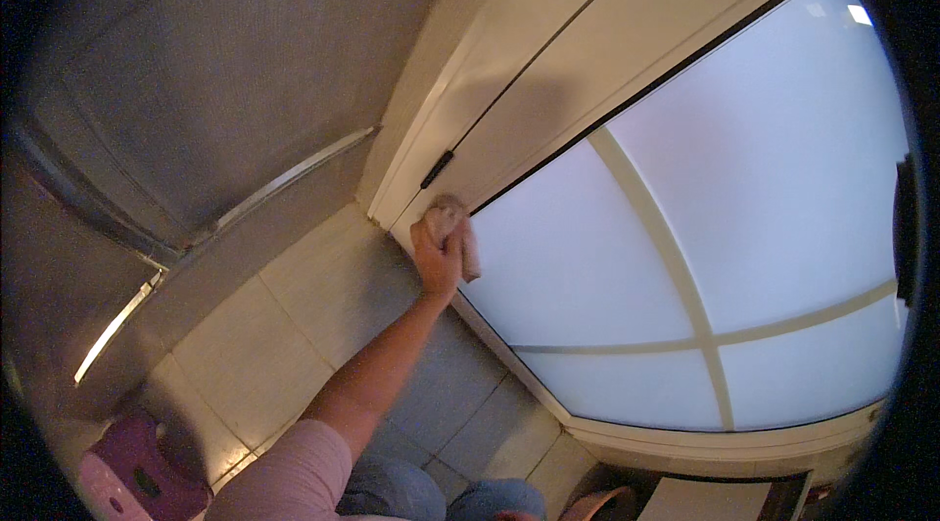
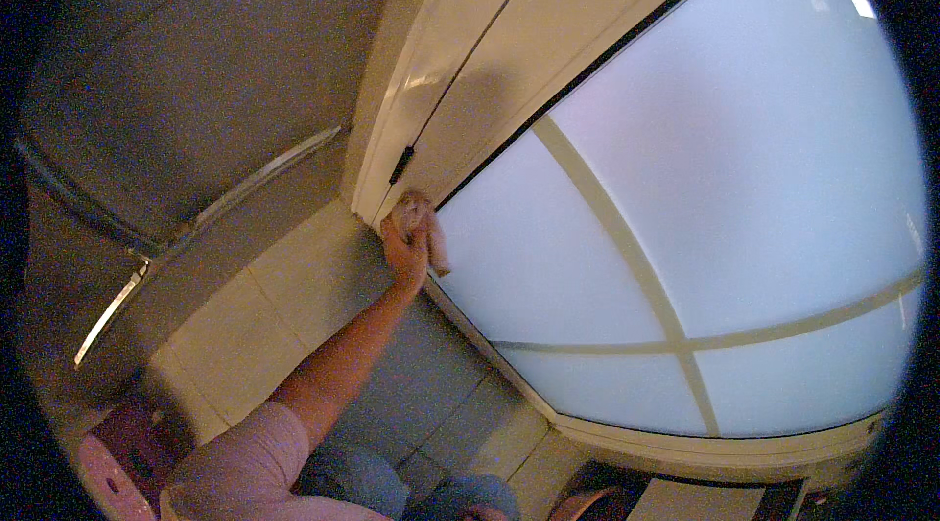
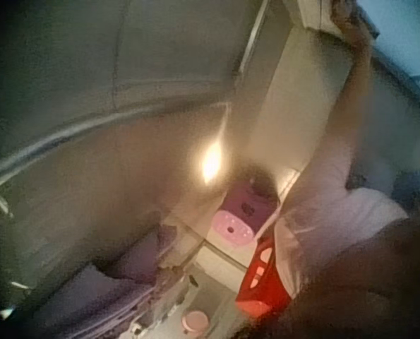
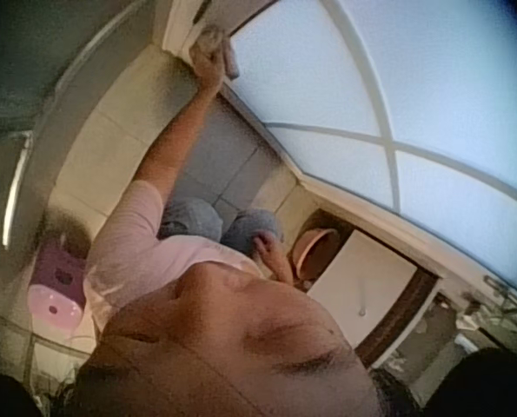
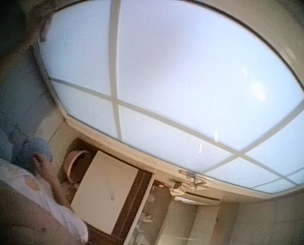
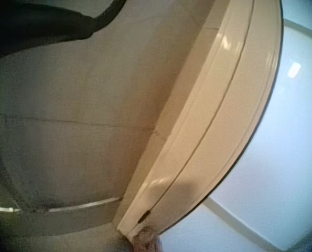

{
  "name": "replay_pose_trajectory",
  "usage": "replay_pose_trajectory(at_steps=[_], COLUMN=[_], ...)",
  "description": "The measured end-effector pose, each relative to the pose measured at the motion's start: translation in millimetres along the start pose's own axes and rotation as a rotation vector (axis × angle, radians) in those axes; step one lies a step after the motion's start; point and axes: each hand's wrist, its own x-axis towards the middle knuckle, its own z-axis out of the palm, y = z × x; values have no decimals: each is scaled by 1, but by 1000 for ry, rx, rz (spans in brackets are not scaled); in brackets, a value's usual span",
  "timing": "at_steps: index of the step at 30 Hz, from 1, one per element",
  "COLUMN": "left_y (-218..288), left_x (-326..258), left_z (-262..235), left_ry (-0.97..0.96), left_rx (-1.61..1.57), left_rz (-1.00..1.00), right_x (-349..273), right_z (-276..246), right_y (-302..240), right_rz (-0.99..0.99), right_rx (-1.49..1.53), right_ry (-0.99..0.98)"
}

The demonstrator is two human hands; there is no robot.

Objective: The person washes a cloth in the sink, then uses it to wipe the door handle and the frosted glass panels of a bathroom door. They subsequently use a squeegee to wipe the glass panels and finish by wiping the door handle again with the cloth.

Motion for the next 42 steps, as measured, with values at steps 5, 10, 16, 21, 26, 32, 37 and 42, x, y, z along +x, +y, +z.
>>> replay_pose_trajectory(at_steps=[5,10,16,21,26,32,37,42], left_y=[39,-12,-101,-173,-232,-287,-243,-116], left_x=[2,4,18,28,26,46,27,71], left_z=[-8,20,10,9,-17,-22,-34,-34], left_ry=[-272,27,220,372,-5,206,-97,-11], left_rx=[-214,-262,-56,-25,-295,163,144,-117], left_rz=[-134,39,-80,-271,-1003,-641,-330,-334], right_x=[2,7,14,13,6,10,8,10], right_z=[-8,-12,-9,-8,2,-8,1,4], right_y=[-14,-27,-29,-28,-7,-15,-35,-31], right_rz=[-24,29,109,201,144,36,10,30], right_rx=[-120,-102,-87,-80,-11,-117,-157,-65], right_ry=[7,-20,-15,-26,14,4,79,99])
